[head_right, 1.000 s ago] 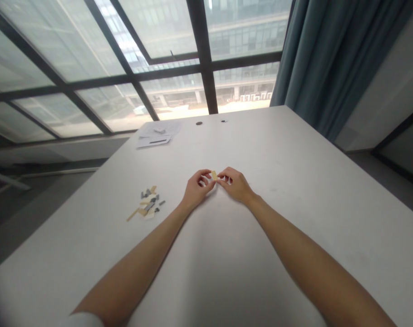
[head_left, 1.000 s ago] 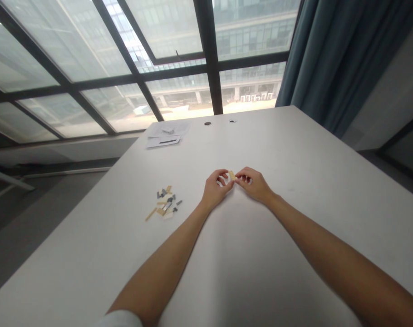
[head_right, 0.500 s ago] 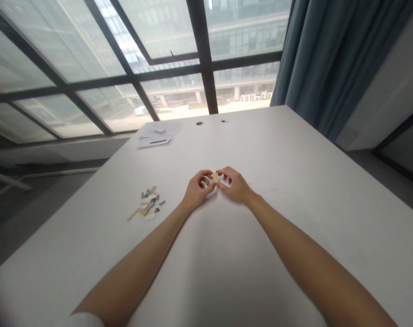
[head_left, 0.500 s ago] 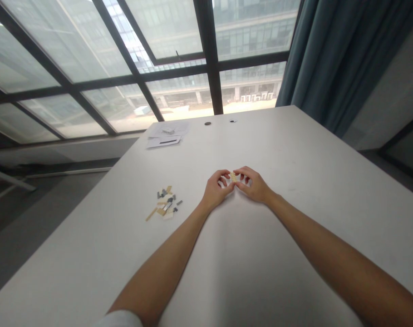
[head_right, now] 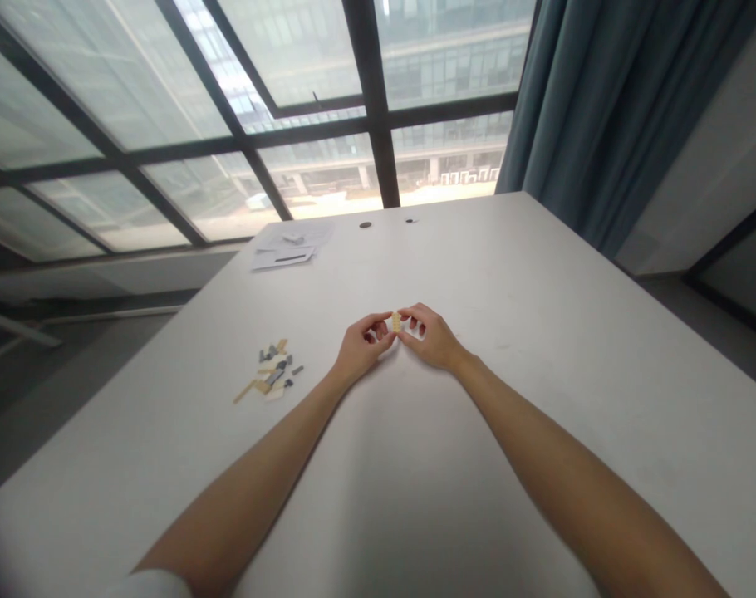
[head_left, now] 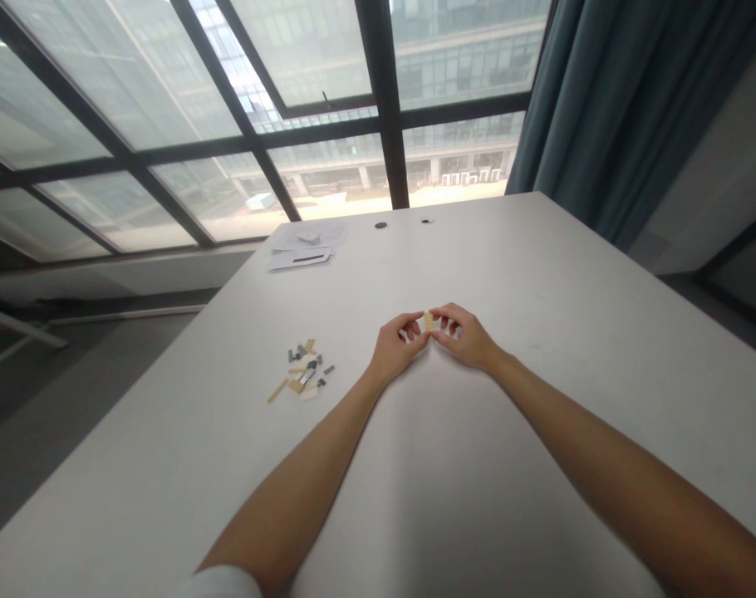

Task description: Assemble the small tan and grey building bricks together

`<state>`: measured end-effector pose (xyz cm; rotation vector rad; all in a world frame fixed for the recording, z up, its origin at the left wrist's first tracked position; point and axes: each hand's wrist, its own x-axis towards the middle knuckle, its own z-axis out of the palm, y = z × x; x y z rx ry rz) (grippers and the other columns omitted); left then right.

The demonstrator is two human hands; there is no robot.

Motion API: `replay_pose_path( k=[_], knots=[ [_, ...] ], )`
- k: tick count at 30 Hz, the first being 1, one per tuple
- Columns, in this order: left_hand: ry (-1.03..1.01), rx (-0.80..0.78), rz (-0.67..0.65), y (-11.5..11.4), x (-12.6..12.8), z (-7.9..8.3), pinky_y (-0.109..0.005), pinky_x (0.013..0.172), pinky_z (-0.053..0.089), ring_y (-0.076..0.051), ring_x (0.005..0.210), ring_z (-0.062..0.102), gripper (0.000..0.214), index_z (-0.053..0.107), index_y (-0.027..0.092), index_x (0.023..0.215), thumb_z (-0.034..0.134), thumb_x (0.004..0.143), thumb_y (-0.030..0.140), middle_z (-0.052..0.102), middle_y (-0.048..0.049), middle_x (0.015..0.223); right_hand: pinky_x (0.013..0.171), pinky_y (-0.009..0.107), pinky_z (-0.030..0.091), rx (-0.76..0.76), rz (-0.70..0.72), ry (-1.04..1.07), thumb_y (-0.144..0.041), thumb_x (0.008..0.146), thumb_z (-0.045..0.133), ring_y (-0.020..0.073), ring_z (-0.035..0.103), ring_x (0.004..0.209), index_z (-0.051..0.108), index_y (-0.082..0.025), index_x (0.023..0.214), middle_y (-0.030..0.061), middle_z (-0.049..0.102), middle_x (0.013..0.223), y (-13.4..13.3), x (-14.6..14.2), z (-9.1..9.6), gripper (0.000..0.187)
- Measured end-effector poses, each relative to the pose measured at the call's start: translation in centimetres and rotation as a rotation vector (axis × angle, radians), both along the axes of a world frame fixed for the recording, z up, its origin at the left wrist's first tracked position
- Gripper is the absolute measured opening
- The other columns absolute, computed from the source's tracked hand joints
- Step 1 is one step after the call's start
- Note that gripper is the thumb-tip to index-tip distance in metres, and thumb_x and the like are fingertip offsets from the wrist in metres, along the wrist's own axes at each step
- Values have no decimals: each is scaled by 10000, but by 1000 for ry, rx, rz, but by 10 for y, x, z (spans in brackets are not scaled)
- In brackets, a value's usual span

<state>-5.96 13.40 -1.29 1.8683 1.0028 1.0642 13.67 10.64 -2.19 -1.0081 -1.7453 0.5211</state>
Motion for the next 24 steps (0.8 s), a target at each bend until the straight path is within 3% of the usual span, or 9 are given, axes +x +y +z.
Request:
replay_pose_path(
  k=[3, 7, 18, 24],
  knots=[
    [7, -39, 11, -1, 1, 2, -231, 587, 333, -84, 584, 386, 544, 714, 130, 1264, 740, 800, 412, 462, 68, 636, 686, 310, 491, 0, 4, -15, -348, 899, 684, 169, 578, 816, 663, -204, 1244, 81, 653, 1041, 3, 1, -4, 374],
    [69, -48, 4, -1, 0, 3, -230, 595, 289, -78, 574, 308, 595, 665, 121, 1348, 699, 833, 417, 340, 89, 609, 703, 313, 488, -15, -9, -29, -353, 912, 678, 166, 574, 805, 674, -201, 1265, 69, 650, 1007, 6, 2, -9, 385],
    [328, 55, 27, 0, 1, 1, -225, 578, 266, -91, 560, 335, 501, 683, 171, 1332, 613, 893, 403, 365, 79, 572, 714, 290, 448, -104, -50, -125, -229, 870, 692, 150, 548, 749, 715, -181, 1157, 32, 639, 892, 9, 2, -10, 291],
    [500, 147, 44, -1, 3, 0, -243, 593, 297, -115, 555, 425, 419, 729, 214, 1280, 585, 906, 334, 505, 45, 572, 721, 289, 401, -123, -127, -355, -226, 882, 674, 154, 520, 745, 722, -189, 1014, 29, 619, 872, 6, -3, -4, 146]
  ],
)
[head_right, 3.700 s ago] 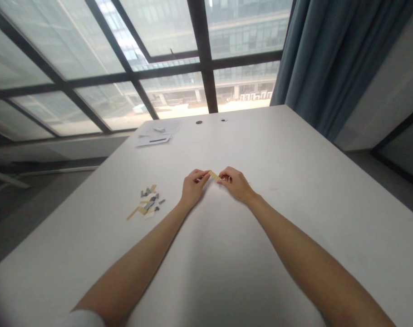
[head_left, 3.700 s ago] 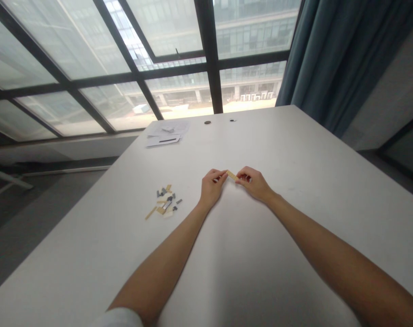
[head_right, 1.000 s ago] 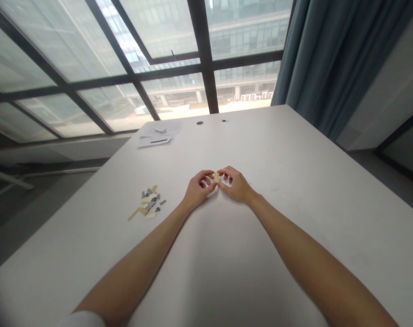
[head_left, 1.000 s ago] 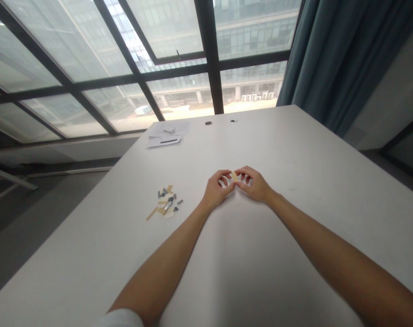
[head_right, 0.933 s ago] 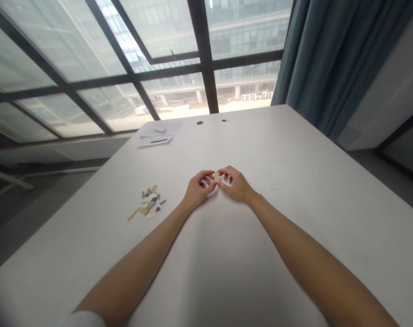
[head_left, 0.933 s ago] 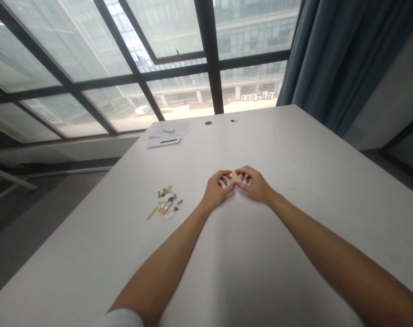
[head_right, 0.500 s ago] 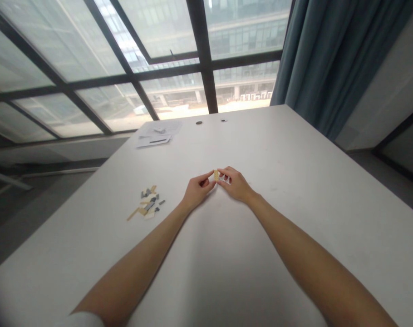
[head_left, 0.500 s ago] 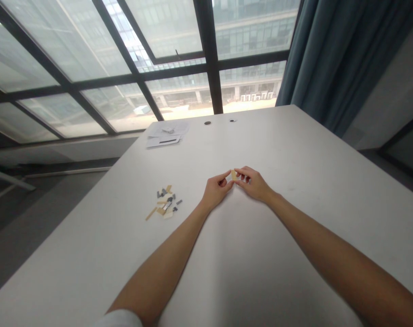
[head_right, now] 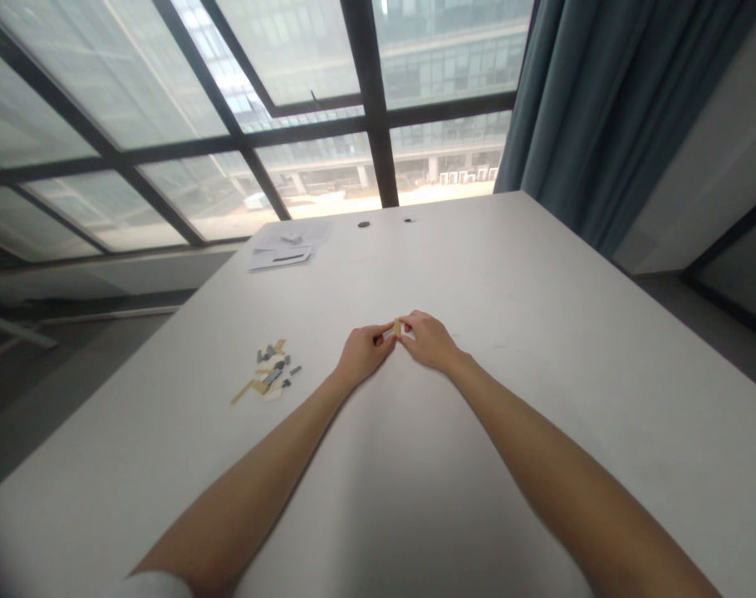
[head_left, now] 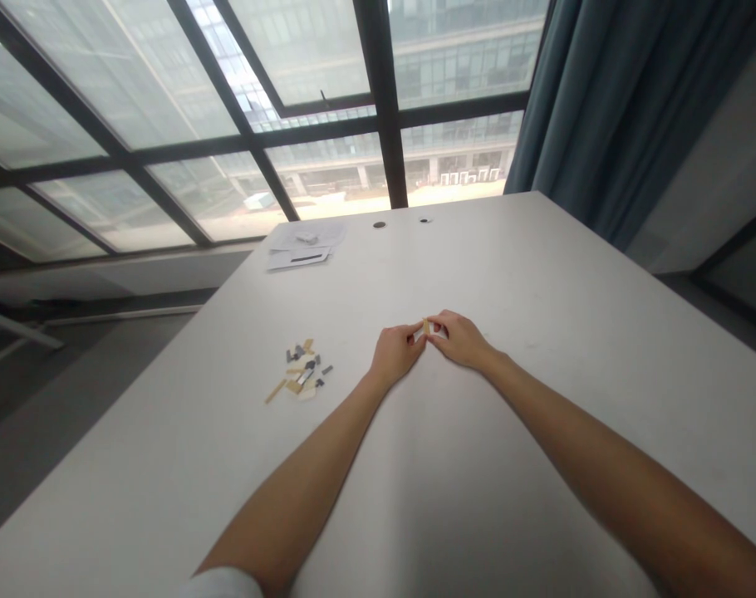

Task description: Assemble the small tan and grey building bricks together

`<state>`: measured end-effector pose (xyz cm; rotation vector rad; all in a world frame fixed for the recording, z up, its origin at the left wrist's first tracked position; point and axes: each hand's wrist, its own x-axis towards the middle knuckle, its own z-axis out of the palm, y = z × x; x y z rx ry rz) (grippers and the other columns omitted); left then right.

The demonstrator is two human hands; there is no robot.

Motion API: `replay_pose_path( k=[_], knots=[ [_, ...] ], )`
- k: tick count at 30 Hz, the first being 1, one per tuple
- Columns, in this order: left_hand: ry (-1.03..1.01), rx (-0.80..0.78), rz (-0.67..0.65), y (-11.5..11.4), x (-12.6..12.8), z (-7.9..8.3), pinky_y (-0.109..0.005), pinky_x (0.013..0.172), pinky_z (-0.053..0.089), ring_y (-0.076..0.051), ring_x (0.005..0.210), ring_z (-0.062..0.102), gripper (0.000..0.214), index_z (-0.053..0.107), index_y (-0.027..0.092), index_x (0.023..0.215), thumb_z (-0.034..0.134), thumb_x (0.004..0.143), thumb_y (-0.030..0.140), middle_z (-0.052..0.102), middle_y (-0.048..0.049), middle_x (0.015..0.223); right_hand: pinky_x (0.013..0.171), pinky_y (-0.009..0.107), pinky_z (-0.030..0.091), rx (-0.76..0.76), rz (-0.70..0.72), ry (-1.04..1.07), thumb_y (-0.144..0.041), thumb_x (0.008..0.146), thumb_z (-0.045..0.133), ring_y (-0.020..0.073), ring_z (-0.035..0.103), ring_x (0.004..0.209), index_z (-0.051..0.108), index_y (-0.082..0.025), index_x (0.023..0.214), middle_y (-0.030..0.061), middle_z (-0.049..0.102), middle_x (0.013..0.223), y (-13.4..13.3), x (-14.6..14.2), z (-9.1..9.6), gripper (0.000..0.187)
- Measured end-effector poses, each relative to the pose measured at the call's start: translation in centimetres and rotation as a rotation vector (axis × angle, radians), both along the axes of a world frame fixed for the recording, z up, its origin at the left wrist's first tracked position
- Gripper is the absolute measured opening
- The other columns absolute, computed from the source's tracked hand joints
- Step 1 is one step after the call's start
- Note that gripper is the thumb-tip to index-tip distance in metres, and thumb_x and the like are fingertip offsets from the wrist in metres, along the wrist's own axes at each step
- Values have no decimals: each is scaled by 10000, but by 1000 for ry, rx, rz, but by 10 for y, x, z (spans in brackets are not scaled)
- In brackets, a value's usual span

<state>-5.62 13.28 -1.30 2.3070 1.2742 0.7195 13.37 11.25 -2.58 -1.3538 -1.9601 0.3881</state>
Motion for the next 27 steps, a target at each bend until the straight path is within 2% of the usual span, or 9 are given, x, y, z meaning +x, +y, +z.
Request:
replay_pose_path(
  k=[6, 10, 21, 27],
  knots=[
    [65, 67, 15, -1, 2, -2, -267, 614, 333, -148, 563, 481, 329, 802, 234, 1139, 597, 901, 332, 629, -13, 605, 712, 291, 374, -26, -25, -81, -224, 871, 659, 172, 528, 772, 694, -189, 911, 28, 595, 832, 1, -3, 2, 63],
    [72, 65, 44, -2, 2, -1, -273, 627, 357, -156, 572, 505, 322, 806, 230, 1132, 614, 897, 338, 672, -30, 642, 711, 291, 368, -20, -19, -94, -227, 876, 653, 174, 526, 775, 693, -196, 913, 29, 590, 833, 1, -3, 2, 62],
    [55, 38, 80, -2, 4, 1, -280, 628, 363, -153, 561, 503, 307, 811, 234, 1127, 648, 886, 334, 643, -20, 607, 683, 286, 350, -28, -42, -82, -194, 841, 650, 166, 515, 749, 669, -203, 859, 20, 582, 818, -1, -3, 3, 27],
    [41, 39, 85, 0, 3, -1, -277, 628, 352, -143, 560, 487, 303, 819, 214, 1098, 656, 883, 352, 636, -20, 618, 697, 290, 364, -26, -61, -34, -198, 837, 653, 163, 512, 733, 682, -197, 899, 16, 576, 824, -1, -3, 2, 68]
  ],
)
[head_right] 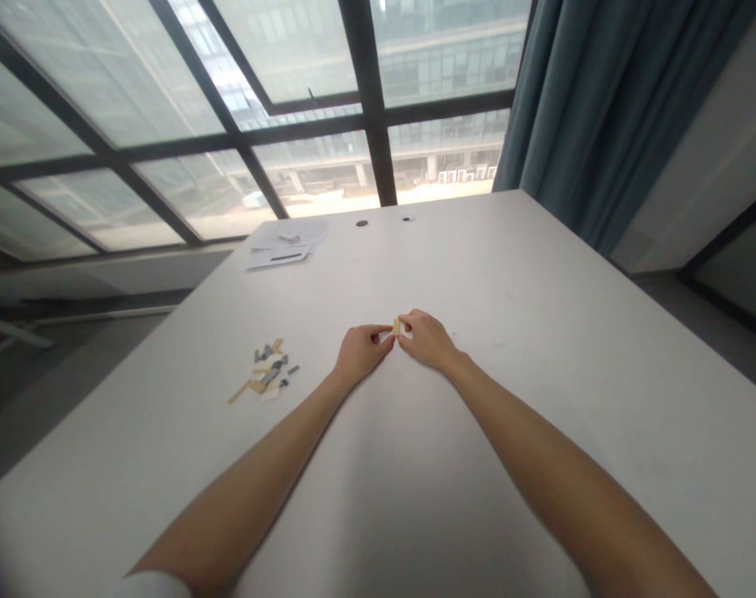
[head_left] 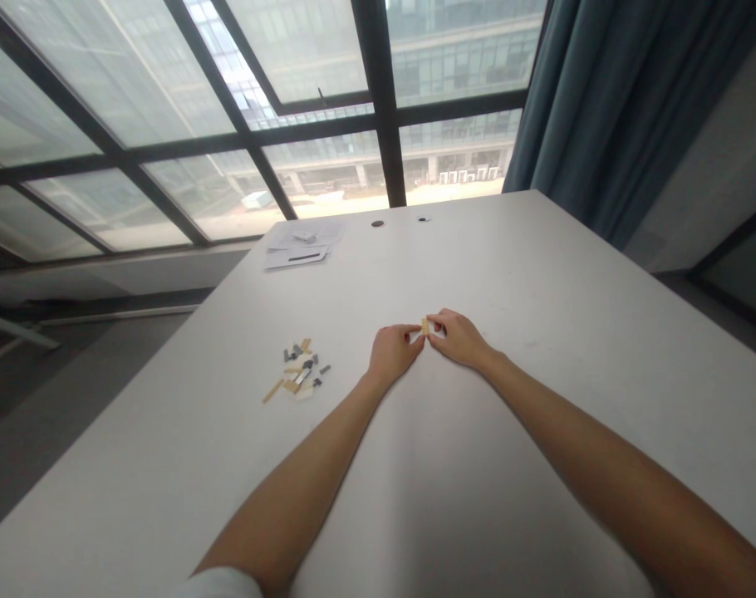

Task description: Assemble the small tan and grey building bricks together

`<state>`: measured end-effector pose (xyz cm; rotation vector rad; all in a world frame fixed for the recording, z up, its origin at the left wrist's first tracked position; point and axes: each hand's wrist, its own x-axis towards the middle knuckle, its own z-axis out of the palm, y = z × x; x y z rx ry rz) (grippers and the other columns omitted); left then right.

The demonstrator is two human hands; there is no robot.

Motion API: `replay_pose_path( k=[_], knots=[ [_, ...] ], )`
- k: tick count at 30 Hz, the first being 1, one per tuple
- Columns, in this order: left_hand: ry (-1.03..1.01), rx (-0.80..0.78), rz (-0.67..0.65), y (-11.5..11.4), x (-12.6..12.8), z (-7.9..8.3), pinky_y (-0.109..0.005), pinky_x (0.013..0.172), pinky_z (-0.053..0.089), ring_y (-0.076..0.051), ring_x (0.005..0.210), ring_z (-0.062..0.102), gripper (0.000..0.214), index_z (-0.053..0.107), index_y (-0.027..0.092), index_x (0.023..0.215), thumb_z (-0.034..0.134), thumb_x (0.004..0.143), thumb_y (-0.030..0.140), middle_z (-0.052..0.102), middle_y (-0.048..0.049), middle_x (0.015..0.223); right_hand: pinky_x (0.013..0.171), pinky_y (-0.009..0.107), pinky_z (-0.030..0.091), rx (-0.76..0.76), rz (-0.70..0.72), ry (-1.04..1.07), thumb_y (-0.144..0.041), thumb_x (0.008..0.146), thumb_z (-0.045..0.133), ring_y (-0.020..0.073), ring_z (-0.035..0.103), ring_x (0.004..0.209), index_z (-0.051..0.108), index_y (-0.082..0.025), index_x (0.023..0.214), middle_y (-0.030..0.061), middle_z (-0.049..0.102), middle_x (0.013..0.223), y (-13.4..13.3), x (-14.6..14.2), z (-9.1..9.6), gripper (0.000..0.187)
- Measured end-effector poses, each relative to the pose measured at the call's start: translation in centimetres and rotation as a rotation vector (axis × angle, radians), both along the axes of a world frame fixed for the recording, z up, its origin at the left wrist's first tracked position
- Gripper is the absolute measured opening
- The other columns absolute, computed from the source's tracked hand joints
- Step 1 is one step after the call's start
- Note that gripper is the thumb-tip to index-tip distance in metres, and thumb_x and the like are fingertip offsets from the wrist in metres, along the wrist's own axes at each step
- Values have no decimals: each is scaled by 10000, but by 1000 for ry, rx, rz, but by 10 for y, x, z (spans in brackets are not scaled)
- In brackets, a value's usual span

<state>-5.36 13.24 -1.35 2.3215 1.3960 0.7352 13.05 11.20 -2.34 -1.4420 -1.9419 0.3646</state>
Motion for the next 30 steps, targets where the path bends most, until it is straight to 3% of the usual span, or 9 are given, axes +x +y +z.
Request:
replay_pose_path(
  k=[5, 18, 26, 30],
  knots=[
    [-12, -12, 12, 0, 0, 0, -281, 629, 357, -147, 573, 498, 304, 823, 198, 1076, 660, 875, 356, 647, -26, 629, 683, 286, 360, 22, -33, 3, -188, 822, 666, 154, 496, 701, 656, -196, 823, 13, 568, 800, -1, 0, 0, 13],
    [46, -56, 43, -3, 2, 6, -253, 666, 394, -137, 631, 548, 326, 808, 208, 1118, 641, 884, 362, 694, -17, 681, 673, 263, 319, 8, -123, -84, -248, 854, 660, 135, 471, 695, 580, -191, 726, -2, 547, 762, -4, -2, 4, 161],
    [51, -73, 55, -2, 2, 4, -249, 676, 400, -139, 649, 557, 342, 802, 195, 1131, 640, 885, 369, 698, -24, 697, 677, 260, 331, -1, -110, -76, -251, 850, 670, 141, 492, 705, 643, -181, 757, 13, 586, 785, -3, -1, 4, 120],
    [47, -64, 46, -1, 2, 2, -252, 683, 415, -137, 628, 555, 350, 797, 190, 1143, 638, 883, 361, 690, -15, 673, 734, 264, 386, 5, -110, -48, -170, 873, 581, 157, 560, 759, 733, -172, 892, 44, 660, 857, -3, -1, 1, 153]
  ],
)
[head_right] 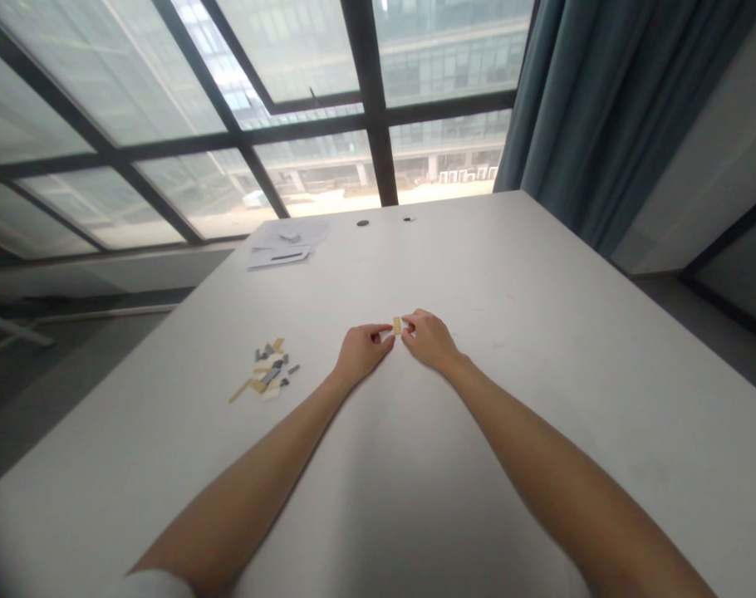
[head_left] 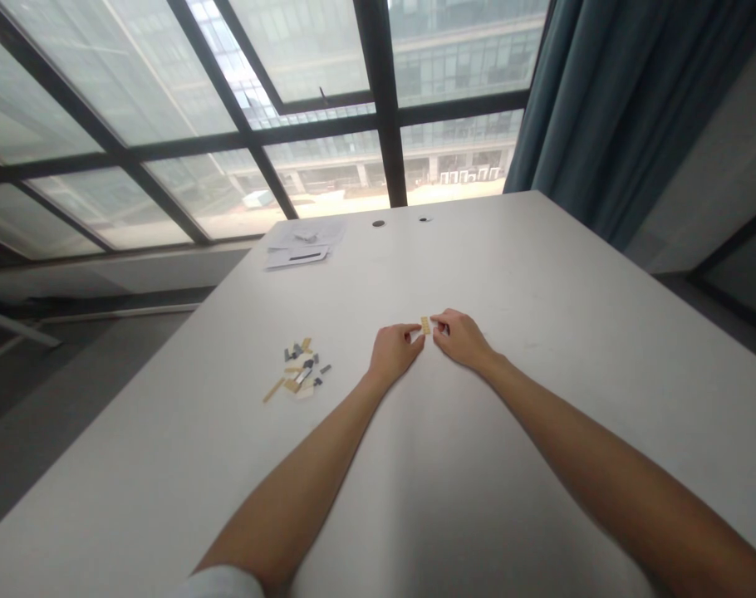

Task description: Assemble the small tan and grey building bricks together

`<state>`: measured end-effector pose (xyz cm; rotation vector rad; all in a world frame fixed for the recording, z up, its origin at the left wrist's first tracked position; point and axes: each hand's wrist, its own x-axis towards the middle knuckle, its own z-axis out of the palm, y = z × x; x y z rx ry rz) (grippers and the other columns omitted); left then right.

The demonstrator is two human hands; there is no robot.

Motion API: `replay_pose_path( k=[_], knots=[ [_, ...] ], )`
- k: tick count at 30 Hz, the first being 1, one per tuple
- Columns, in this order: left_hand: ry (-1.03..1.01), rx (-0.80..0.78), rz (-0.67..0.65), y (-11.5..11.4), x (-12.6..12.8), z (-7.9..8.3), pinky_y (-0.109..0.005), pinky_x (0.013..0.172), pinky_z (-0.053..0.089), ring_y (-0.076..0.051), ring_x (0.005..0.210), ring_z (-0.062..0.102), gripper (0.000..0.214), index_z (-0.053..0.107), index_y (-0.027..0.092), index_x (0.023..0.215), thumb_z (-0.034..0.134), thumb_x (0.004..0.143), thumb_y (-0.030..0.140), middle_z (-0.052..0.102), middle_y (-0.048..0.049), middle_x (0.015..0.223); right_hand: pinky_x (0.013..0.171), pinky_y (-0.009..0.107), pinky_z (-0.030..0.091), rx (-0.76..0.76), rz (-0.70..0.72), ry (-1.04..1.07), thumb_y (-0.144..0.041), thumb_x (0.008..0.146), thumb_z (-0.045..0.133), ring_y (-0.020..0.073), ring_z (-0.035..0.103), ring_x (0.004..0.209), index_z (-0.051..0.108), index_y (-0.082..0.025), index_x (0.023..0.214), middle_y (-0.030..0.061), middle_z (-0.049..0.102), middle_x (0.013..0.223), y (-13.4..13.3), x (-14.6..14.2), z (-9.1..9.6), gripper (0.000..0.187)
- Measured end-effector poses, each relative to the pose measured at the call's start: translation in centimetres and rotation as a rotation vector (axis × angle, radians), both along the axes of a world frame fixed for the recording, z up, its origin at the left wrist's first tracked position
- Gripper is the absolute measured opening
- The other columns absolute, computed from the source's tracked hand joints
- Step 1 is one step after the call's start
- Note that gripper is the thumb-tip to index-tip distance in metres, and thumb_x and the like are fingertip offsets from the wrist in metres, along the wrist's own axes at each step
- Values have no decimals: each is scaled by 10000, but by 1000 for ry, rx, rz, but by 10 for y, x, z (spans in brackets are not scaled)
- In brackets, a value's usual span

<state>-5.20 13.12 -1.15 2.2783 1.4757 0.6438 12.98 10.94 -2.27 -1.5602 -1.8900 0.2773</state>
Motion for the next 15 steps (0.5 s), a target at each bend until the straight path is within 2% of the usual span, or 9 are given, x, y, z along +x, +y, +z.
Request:
replay_pose_path(
  k=[3, 7, 15],
  knots=[
    [0, 24, -3, 0, 0, -1, -255, 717, 439, -144, 651, 586, 360, 784, 193, 1176, 605, 878, 286, 723, -23, 719, 794, 269, 416, -18, -33, -13, -129, 892, 515, 172, 608, 828, 766, -172, 969, 73, 712, 940, 0, -1, 0, 266],
    [55, 78, -11, 0, 0, -1, -264, 781, 461, -163, 731, 643, 436, 767, 207, 1217, 538, 848, 164, 775, -49, 852, 811, 277, 427, -61, -67, -76, -168, 923, 513, 184, 631, 857, 782, -181, 970, 81, 736, 977, -1, -3, 1, 274],
    [141, 80, -51, -1, 0, 4, -270, 825, 470, -177, 811, 685, 452, 746, 233, 1256, 519, 871, 168, 794, -68, 961, 765, 273, 394, -79, -30, -165, -201, 970, 471, 179, 619, 852, 775, -196, 1057, 69, 710, 950, -2, -1, 4, 316]
  ],
)
